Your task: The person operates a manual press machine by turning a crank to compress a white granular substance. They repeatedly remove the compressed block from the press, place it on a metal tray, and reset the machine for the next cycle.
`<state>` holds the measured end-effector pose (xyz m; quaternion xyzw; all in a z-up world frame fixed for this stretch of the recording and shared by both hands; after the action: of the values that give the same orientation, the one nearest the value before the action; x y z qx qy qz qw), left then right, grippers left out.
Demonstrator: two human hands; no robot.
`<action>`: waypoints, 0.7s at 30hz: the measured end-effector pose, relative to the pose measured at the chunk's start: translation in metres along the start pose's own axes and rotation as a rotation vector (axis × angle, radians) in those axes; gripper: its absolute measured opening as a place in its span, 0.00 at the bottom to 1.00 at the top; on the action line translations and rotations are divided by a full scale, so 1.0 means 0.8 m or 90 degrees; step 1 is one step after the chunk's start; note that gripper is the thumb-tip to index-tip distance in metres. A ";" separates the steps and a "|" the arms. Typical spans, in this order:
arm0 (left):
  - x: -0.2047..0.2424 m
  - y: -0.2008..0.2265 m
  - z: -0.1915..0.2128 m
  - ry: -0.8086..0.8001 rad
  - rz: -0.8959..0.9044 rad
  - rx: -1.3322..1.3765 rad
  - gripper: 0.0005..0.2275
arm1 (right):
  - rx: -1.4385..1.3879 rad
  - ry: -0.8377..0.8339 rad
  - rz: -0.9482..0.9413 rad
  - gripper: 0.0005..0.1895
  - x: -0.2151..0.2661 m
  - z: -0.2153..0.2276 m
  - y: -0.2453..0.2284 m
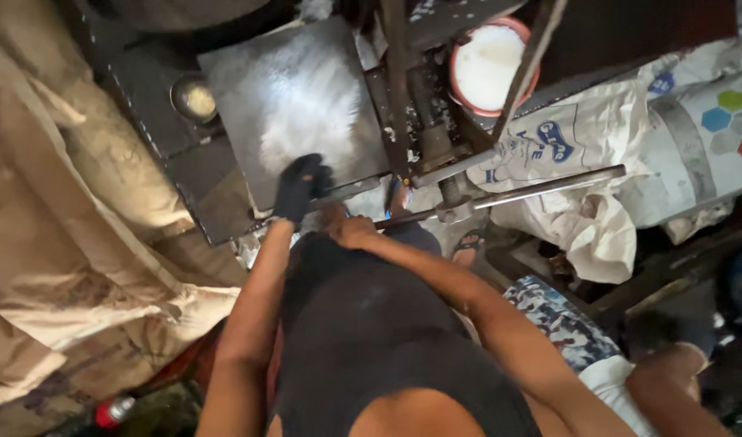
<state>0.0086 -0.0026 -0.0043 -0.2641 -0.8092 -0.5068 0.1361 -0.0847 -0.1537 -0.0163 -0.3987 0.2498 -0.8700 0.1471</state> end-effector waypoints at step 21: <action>-0.204 0.096 -0.174 0.229 -0.155 -0.841 0.22 | -0.596 0.729 0.084 0.11 -0.050 0.377 0.216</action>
<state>0.1800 -0.1475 0.0357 -0.1109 -0.3201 -0.9406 0.0212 0.1822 -0.3747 0.0317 0.1119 0.6557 -0.7335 -0.1394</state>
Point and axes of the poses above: each hand's wrist, its own x-axis away from the middle knuckle, its own z-axis out of the back of the hand, y = z × x, the point moved 1 cm from there along -x, towards the middle knuckle, and after that the axes turned 4 degrees about z, right-handed, at the moved point
